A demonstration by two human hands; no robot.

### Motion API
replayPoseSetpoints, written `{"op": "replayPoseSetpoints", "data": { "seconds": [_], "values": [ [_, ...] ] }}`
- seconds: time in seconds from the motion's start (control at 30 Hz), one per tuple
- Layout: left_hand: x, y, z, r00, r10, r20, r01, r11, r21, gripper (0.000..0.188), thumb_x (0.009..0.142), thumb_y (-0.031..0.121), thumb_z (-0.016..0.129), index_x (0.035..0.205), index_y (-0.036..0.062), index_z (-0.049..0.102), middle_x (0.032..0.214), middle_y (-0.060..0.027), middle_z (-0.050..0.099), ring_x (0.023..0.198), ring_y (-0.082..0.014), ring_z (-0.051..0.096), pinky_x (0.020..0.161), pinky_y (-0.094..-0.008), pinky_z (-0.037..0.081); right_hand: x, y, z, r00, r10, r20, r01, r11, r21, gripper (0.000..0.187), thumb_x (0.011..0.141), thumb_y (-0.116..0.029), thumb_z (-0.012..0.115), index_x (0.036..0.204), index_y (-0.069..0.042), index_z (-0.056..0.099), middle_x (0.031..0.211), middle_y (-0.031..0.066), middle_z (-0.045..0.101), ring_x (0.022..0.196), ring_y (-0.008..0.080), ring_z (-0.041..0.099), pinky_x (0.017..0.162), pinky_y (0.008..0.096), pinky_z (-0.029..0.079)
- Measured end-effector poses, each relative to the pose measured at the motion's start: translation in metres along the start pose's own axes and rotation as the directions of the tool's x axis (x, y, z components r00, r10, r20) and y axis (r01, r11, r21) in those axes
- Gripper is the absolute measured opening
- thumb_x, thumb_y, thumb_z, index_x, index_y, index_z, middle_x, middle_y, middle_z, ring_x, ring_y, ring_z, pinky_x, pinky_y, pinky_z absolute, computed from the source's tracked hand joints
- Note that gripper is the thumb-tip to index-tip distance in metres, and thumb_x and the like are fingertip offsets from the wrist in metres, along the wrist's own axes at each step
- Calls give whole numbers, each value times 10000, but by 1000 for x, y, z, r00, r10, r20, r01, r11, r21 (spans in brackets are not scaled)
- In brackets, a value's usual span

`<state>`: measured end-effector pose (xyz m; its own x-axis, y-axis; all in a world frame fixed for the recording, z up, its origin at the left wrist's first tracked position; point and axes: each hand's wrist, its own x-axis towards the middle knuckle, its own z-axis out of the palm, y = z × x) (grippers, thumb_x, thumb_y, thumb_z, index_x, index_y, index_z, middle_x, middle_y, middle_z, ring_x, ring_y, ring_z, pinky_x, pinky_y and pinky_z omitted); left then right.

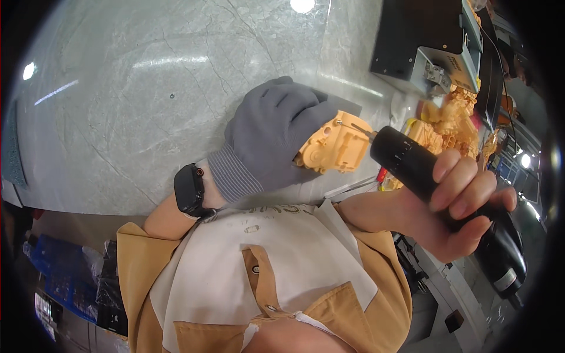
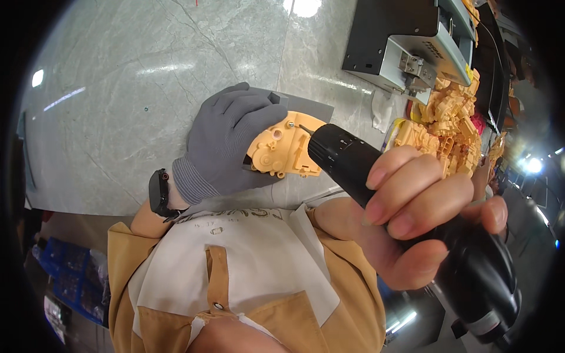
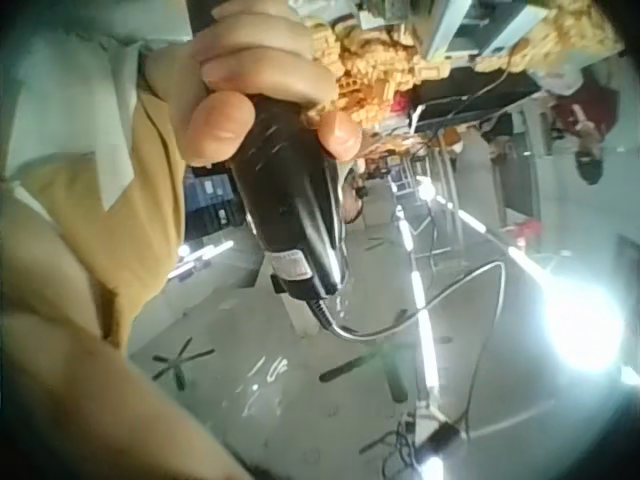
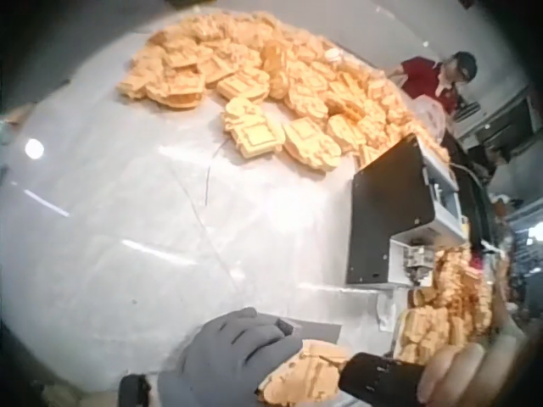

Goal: The person uses a handheld rotary tool to deburr and smooth the edges of small yellow plastic parts. They hold each part with a gloved left hand and apply the tool with the right hand, working on multiple units sequentially on a gray workbench.

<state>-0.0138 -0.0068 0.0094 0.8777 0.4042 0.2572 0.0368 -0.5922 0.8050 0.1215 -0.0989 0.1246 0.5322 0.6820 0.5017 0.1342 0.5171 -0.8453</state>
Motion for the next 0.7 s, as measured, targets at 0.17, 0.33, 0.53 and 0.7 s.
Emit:
{"op": "replayPoseSetpoints", "data": {
  "seconds": [0.17,0.33,0.53,0.7],
  "values": [
    [-2,-2,1,1000,10,-10,-9,998,59,769,513,325,805,1162,125,445,1083,-77,488,1032,-255,476,980,-470,335,2,-1,6,993,79,91,-71,993,-90,324,799,-184,530,1100,-77,477,665,4,436,518,112,402,584,304,309],
    [-4,-1,4,999,-24,-27,23,999,-43,786,531,336,801,1188,105,437,1074,-77,498,1038,-258,478,1002,-483,315,2,5,7,992,86,96,-80,995,-64,317,801,-179,527,1099,-83,480,648,4,437,516,116,408,585,306,311],
    [-6,0,5,997,-57,-59,51,994,-100,771,559,352,792,1199,85,454,967,-76,551,925,-252,539,1016,-492,301,4,6,7,989,98,108,-91,993,-69,296,801,-168,519,1082,-81,481,649,8,444,512,120,415,585,312,311],
    [-5,-1,3,998,-50,-41,46,994,-96,738,569,366,782,1176,73,482,940,-76,566,869,-243,559,1008,-493,312,1,5,8,987,87,131,-81,995,-53,303,799,-155,517,1085,-69,466,645,10,435,516,124,421,589,315,313]
  ]
}}
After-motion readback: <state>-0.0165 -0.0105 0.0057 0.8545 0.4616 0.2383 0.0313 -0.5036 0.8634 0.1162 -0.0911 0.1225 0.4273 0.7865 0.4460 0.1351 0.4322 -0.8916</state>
